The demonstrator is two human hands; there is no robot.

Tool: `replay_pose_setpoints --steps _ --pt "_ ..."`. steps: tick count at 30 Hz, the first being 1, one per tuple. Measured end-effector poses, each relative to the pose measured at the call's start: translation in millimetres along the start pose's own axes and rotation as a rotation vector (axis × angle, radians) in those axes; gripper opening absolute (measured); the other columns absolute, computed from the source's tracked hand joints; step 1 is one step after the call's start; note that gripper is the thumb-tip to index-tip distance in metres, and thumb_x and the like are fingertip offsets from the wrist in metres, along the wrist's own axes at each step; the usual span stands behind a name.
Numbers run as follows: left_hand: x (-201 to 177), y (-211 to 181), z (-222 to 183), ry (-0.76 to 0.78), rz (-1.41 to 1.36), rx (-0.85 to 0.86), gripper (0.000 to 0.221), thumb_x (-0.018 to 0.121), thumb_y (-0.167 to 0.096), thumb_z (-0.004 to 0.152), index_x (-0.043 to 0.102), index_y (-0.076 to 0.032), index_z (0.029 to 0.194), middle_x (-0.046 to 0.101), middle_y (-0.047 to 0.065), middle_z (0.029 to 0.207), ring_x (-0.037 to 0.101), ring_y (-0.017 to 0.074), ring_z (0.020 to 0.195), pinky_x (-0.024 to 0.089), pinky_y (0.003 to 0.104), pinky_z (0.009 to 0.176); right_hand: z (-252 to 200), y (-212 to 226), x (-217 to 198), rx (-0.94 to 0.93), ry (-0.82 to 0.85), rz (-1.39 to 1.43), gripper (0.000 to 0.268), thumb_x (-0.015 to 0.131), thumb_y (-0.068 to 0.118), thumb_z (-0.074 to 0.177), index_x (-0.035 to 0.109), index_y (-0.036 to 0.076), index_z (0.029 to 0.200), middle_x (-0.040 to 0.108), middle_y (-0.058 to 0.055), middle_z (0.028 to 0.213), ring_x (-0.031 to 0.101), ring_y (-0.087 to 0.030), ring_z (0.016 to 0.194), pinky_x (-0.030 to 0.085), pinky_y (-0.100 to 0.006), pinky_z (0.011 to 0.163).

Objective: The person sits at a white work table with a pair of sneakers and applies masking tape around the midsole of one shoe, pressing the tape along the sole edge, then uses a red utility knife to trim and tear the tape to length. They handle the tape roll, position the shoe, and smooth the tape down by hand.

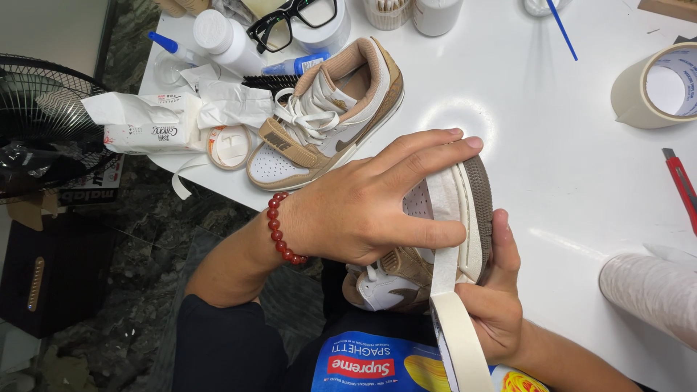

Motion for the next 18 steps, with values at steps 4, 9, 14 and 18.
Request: replay_pose_setpoints --steps 4,9,14,18 --pt "0 1 -1 0.002 -0.015 -0.020 0.033 0.081 -0.010 0.089 0.068 -0.021 0.118 0.033 0.020 0.162 0.037 0.0457 0.154 0.050 0.046 0.124 -4 -2 -3 0.000 0.002 0.012 0.026 0.067 0.009 0.097 0.070 -0.009 0.116 0.000 -0.018 0.174 0.025 -0.041 0.160 0.029 -0.047 0.131" --pt "1 4 -3 -0.007 -0.006 -0.008 0.034 0.081 -0.008 0.089 0.067 -0.018 0.119 0.032 0.021 0.164 0.038 0.0460 0.155 0.048 0.044 0.123 -4 0 -2 0.013 0.003 0.037 0.025 0.067 0.012 0.098 0.071 -0.008 0.113 0.001 -0.018 0.175 0.024 -0.040 0.161 0.029 -0.047 0.131" --pt "4 9 -7 -0.019 0.035 0.022 0.034 0.081 -0.008 0.091 0.067 -0.019 0.120 0.033 0.020 0.163 0.038 0.0433 0.150 0.052 0.041 0.119 -7 -2 -2 0.019 -0.001 0.059 0.023 0.066 0.011 0.099 0.071 -0.007 0.113 0.001 -0.017 0.175 0.023 -0.039 0.162 0.030 -0.046 0.131" --pt "2 14 -7 -0.022 0.066 0.044 0.034 0.082 -0.010 0.092 0.065 -0.016 0.121 0.039 0.019 0.160 0.045 0.0410 0.148 0.058 0.036 0.112 -8 -3 0 0.020 -0.021 0.099 0.023 0.066 0.010 0.100 0.070 -0.007 0.116 0.002 -0.017 0.175 0.023 -0.039 0.162 0.032 -0.047 0.131"
Point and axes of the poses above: each hand's wrist, its own z-axis towards the middle knuckle, its own x-axis out of the palm, y = z × x, the point moved 2 cm from there along z, towards the middle knuckle
